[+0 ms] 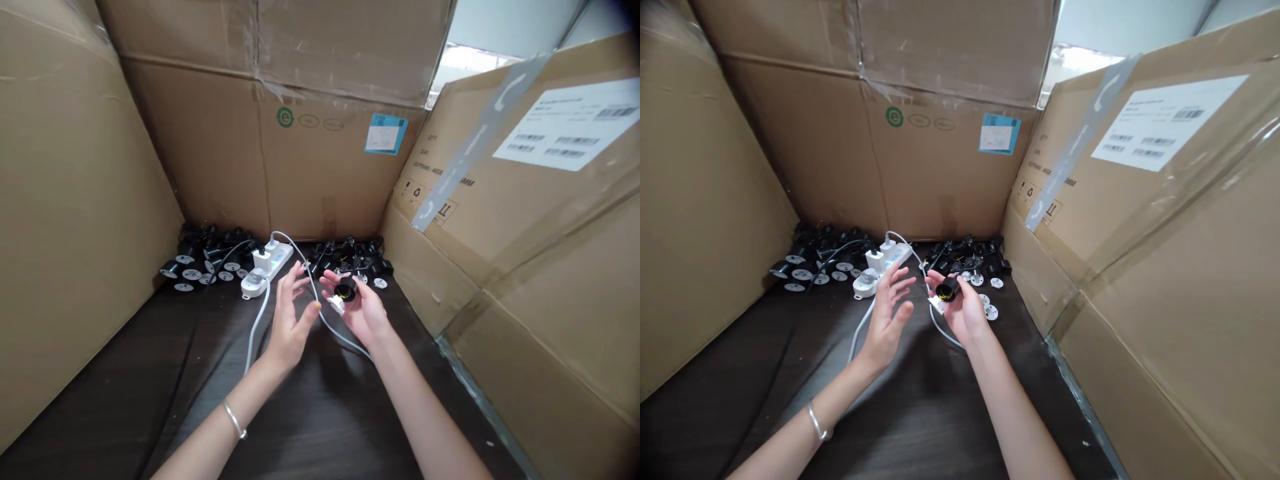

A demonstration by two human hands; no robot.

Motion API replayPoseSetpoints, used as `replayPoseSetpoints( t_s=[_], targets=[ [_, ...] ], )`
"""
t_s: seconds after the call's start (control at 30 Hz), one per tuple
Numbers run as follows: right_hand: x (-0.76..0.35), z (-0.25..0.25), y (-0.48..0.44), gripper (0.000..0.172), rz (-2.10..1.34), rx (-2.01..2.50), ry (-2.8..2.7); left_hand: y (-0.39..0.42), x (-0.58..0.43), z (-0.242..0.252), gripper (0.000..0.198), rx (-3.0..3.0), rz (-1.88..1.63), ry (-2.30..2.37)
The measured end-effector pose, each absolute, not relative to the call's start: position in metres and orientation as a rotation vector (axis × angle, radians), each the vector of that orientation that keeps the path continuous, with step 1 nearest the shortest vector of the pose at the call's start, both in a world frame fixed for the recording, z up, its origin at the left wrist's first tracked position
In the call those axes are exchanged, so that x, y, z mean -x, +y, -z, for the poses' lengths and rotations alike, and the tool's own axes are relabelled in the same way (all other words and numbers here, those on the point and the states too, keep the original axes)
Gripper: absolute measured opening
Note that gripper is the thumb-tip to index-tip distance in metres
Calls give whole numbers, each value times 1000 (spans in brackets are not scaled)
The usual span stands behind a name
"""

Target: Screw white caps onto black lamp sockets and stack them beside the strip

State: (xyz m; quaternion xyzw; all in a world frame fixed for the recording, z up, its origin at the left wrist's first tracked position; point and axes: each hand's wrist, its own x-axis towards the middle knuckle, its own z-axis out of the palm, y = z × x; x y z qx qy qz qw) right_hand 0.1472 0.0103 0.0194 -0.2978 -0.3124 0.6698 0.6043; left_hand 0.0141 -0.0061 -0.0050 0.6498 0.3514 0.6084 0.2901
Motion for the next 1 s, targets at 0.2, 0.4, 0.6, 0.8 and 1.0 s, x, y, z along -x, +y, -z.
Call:
replayPoseSetpoints(
  t_s=[0.2,0.4,0.6,0.8,1.0],
  targets=[
    [-142,-22,-2,41,-1638,709,-893,-15,-11,15,76,-2183,-1748,977],
    [-134,-13,-3,44,-1710,707,-879,-17,-10,10,52,-2365,-1879,1029],
    [-133,-19,-5,42,-1869,613,-700,-20,-7,7,46,-2433,-1967,1013],
    [-127,-24,-11,27,-1911,665,-467,-20,-8,5,40,-2471,-1940,1028],
    [-128,-21,-12,30,-1942,641,-485,-20,-7,5,39,-2471,-1924,1082]
  ],
)
